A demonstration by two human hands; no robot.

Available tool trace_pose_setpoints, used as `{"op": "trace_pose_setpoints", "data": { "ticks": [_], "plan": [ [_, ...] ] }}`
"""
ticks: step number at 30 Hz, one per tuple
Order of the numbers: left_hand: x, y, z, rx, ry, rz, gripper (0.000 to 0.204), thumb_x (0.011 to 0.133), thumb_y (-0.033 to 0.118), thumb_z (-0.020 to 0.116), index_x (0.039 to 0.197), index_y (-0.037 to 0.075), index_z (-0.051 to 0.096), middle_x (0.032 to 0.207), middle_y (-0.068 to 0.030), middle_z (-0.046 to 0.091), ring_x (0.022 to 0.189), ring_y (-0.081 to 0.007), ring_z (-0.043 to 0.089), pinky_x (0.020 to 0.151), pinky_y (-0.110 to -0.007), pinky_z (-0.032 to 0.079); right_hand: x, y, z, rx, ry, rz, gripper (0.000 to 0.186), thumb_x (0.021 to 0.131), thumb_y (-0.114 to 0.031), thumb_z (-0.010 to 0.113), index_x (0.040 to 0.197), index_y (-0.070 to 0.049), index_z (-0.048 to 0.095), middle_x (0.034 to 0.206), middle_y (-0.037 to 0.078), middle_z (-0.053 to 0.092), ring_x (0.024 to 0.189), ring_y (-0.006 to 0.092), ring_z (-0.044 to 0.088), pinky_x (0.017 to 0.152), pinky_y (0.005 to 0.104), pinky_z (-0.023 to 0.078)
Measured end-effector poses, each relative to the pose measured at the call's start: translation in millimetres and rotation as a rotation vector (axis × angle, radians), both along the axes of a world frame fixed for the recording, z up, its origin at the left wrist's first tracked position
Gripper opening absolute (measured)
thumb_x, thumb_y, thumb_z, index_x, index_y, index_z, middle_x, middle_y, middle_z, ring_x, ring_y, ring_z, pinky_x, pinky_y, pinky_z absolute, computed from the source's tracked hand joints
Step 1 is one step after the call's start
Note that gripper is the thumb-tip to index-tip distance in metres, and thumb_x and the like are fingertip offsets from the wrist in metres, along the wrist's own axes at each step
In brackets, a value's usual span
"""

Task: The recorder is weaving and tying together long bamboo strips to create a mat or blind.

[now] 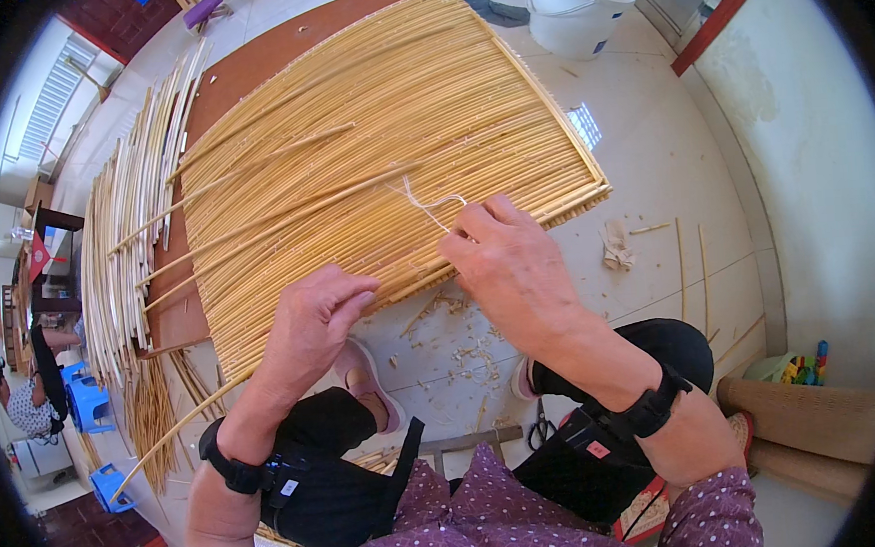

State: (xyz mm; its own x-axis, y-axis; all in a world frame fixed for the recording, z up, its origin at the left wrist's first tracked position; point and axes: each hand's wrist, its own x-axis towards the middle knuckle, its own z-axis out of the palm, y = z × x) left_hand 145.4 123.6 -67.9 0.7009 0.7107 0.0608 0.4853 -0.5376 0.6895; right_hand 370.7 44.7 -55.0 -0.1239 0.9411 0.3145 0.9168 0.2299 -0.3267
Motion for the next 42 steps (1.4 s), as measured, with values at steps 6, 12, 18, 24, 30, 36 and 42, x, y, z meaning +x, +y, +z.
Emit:
{"op": "trace_pose_setpoints", "data": {
  "ticks": [6,12,18,24,30,36,42],
  "plan": [
    [0.0,0.1,-1.7,0.010,0.004,-0.003,0.015,0.082,0.005,0.066,0.095,0.000,0.069,0.080,-0.0128,0.063,0.073,-0.0271,0.062,0.065,-0.033,0.048,-0.6,3.1,-15.9,-0.040,0.080,0.006,0.014,0.069,-0.002,0.065,0.082,-0.005,0.060,0.088,0.009,0.056,0.091,0.0283,0.055,0.075,0.0375,0.049],
    [-1.4,0.1,-4.5,0.016,0.013,0.008,0.015,0.082,0.012,0.066,0.096,0.007,0.072,0.081,-0.0109,0.063,0.076,-0.0304,0.062,0.066,-0.038,0.049,-1.5,7.7,-22.0,-0.034,0.098,0.000,0.013,0.071,-0.003,0.065,0.082,-0.007,0.059,0.085,0.008,0.056,0.090,0.0289,0.056,0.072,0.0393,0.051],
    [0.6,1.0,-5.0,0.017,0.008,-0.019,0.014,0.083,0.006,0.066,0.095,0.000,0.070,0.080,-0.0138,0.063,0.074,-0.0283,0.062,0.065,-0.034,0.049,-0.3,7.6,-24.1,-0.027,0.052,0.000,0.012,0.073,-0.006,0.065,0.083,-0.007,0.059,0.085,0.007,0.056,0.089,0.0276,0.057,0.071,0.0385,0.051],
    [2.2,0.6,-6.4,0.005,-0.015,-0.010,0.014,0.083,0.007,0.067,0.095,0.000,0.070,0.078,-0.0135,0.063,0.072,-0.0278,0.062,0.064,-0.034,0.048,-0.9,7.9,-25.5,-0.018,0.025,0.012,0.010,0.074,-0.007,0.064,0.083,-0.007,0.059,0.084,0.007,0.056,0.089,0.0267,0.057,0.072,0.0373,0.051],
    [6.2,-0.4,-3.4,-0.007,-0.024,-0.014,0.014,0.082,0.007,0.068,0.093,0.000,0.071,0.077,-0.0128,0.062,0.071,-0.0272,0.061,0.063,-0.034,0.048,-0.4,8.3,-28.3,-0.013,-0.007,0.056,0.009,0.074,-0.005,0.060,0.083,-0.006,0.057,0.085,0.009,0.056,0.086,0.0273,0.057,0.073,0.0367,0.051],
    [9.9,0.1,-7.2,0.017,-0.034,-0.019,0.013,0.081,0.008,0.069,0.092,0.001,0.071,0.075,-0.0127,0.062,0.070,-0.0277,0.061,0.062,-0.034,0.048,2.8,7.7,-32.2,-0.012,0.003,0.072,0.014,0.074,-0.004,0.064,0.086,-0.006,0.058,0.088,0.008,0.056,0.087,0.0278,0.057,0.073,0.0372,0.051],
    [8.6,-2.7,-3.3,0.081,0.009,-0.071,0.018,0.080,0.006,0.068,0.098,0.003,0.070,0.080,-0.0122,0.059,0.074,-0.0279,0.060,0.064,-0.035,0.048,2.6,7.8,-28.8,-0.023,0.093,0.084,0.007,0.077,-0.004,0.057,0.084,-0.004,0.056,0.088,0.012,0.055,0.088,0.0309,0.055,0.076,0.0391,0.049]
  ]
}}
